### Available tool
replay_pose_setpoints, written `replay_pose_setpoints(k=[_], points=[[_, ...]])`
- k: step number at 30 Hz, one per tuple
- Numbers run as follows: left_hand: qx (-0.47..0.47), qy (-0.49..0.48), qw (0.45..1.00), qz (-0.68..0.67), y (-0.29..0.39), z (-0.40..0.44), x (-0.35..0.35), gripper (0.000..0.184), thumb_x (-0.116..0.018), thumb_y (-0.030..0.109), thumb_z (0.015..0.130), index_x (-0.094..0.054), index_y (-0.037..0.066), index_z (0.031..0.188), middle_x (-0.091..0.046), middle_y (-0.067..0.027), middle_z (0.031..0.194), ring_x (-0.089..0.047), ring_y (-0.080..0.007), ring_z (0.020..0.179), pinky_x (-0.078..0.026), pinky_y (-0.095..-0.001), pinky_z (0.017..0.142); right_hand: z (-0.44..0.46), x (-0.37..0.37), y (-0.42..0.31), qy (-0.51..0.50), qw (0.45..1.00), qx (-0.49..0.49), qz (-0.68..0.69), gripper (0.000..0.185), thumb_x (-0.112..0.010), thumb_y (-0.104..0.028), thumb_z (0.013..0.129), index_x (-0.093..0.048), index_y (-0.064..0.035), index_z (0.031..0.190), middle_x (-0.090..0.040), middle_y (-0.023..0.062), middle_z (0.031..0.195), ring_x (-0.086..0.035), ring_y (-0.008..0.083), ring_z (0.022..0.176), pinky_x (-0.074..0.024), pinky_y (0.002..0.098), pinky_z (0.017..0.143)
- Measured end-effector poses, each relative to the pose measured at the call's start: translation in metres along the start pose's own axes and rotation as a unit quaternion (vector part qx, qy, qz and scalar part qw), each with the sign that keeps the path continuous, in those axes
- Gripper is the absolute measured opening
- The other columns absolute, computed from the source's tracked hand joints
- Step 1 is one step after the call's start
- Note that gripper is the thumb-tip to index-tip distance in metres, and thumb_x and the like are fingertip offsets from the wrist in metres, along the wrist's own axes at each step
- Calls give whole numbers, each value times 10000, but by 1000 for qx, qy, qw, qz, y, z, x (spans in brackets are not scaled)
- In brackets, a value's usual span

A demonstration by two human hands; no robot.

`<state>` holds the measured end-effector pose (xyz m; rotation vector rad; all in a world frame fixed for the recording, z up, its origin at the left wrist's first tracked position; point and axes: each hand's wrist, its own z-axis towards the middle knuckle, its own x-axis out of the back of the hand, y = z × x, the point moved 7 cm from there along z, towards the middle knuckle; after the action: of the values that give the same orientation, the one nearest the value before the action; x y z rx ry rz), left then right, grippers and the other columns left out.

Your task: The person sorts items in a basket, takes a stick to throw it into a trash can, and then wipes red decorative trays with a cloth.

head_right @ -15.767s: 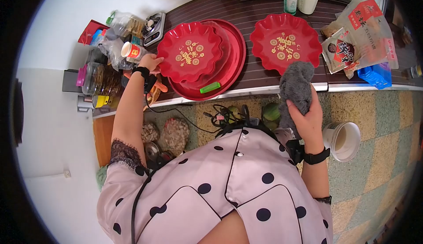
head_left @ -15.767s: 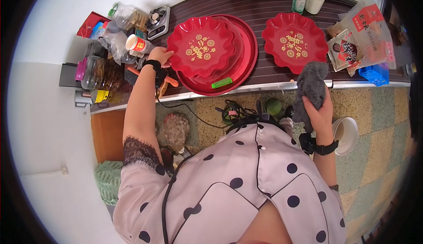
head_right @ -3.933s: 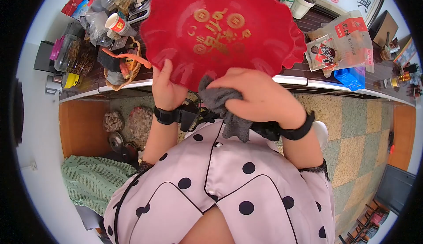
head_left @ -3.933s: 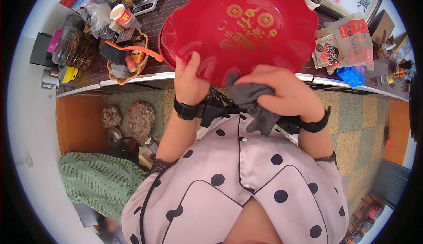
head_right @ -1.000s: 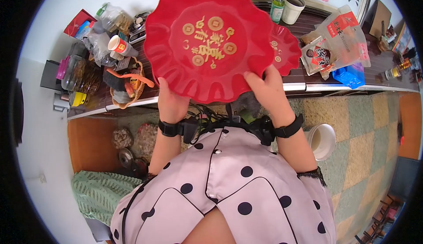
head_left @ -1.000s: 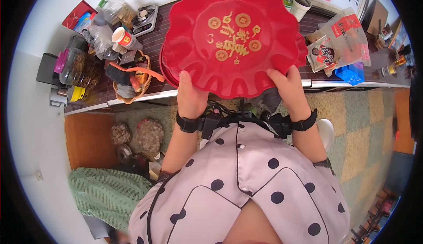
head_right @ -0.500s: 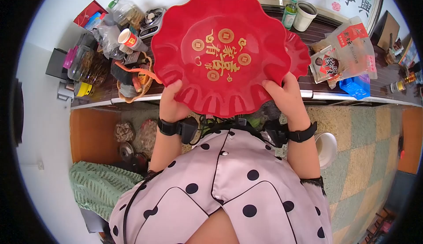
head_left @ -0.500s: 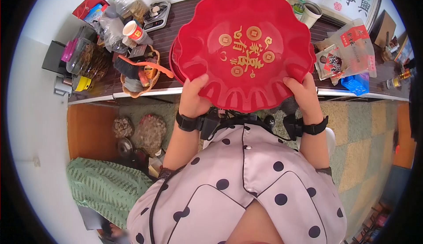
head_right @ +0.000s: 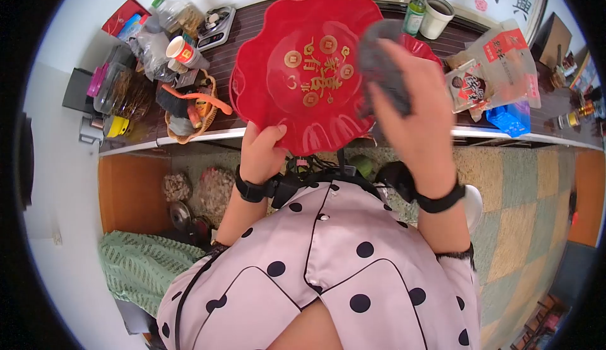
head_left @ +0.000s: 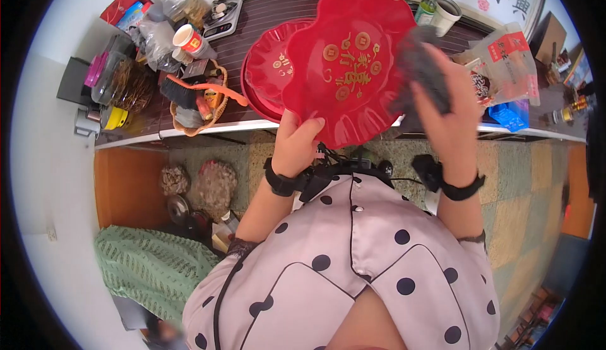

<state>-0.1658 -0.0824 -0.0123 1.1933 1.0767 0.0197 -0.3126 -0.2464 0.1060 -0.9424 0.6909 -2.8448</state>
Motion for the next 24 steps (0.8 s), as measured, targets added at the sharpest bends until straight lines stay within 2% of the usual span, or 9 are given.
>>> replay_pose_setpoints(k=[2,6,8,11,15,17,21,23,24], points=[[1,-20,994,110,-5,-3,-7,607,-432,-100,806,-378,28,1397,-551,-110,1271,-554,-187,1146,-483,-325,921,3,-25,-11,-40,999,-1,13,497,-692,-68,736,-583,-52,1221,-593,154,994,-607,335,881,-505,394,761],[-34,-82,987,132,-10,-8,-17,648,-430,-101,774,-383,34,1407,-559,-91,1258,-566,-157,1090,-479,-287,885,-5,-58,-25,-75,996,-19,53,509,-673,-73,727,-571,-60,1225,-572,147,990,-602,342,880,-505,412,721],[-6,-61,994,96,-7,-11,-8,658,-428,-96,755,-391,23,1401,-554,-89,1252,-567,-151,1065,-470,-279,875,-10,-63,-34,-94,992,-19,79,512,-669,-74,725,-567,-64,1226,-569,144,998,-603,337,881,-509,409,711],[-1,-18,994,107,-1,-13,-4,647,-427,-90,755,-391,8,1394,-549,-93,1253,-566,-159,1061,-467,-286,878,-33,-78,-54,-211,975,35,63,523,-683,-78,704,-579,-88,1217,-553,124,972,-607,306,880,-523,381,701],[-34,-30,995,87,3,-13,-7,616,-425,-74,760,-401,-11,1372,-545,-98,1251,-562,-175,1070,-473,-307,878,-36,-76,-57,-212,976,44,39,507,-673,-66,701,-596,-98,1200,-546,113,950,-603,293,875,-520,378,688],[-35,-40,991,122,10,-10,-11,671,-421,-89,714,-376,-21,1380,-524,-136,1288,-526,-263,1177,-420,-390,994,-26,-72,-61,-151,986,72,9,487,-654,-50,700,-610,-100,1183,-544,107,937,-597,282,856,-516,372,673],[-64,-41,991,108,18,-10,-18,657,-426,-83,714,-391,-24,1367,-536,-135,1272,-527,-260,1177,-423,-392,990,-13,-71,-61,-122,990,71,6,489,-639,-34,698,-613,-93,1182,-541,104,923,-594,280,844,-513,369,664],[-46,-70,985,149,9,-13,-14,630,-419,-79,761,-384,-18,1387,-531,-111,1281,-517,-206,1192,-421,-332,999,-5,-68,-52,-89,995,40,-14,497,-635,-32,700,-610,-86,1193,-541,104,914,-588,282,826,-510,364,664],[-44,-71,985,148,9,-14,-17,630,-419,-79,761,-384,-18,1387,-531,-111,1281,-517,-206,1192,-421,-332,999,-3,-68,-50,-89,995,38,-16,497,-635,-32,700,-610,-86,1193,-541,104,914,-588,282,826,-510,364,664]])
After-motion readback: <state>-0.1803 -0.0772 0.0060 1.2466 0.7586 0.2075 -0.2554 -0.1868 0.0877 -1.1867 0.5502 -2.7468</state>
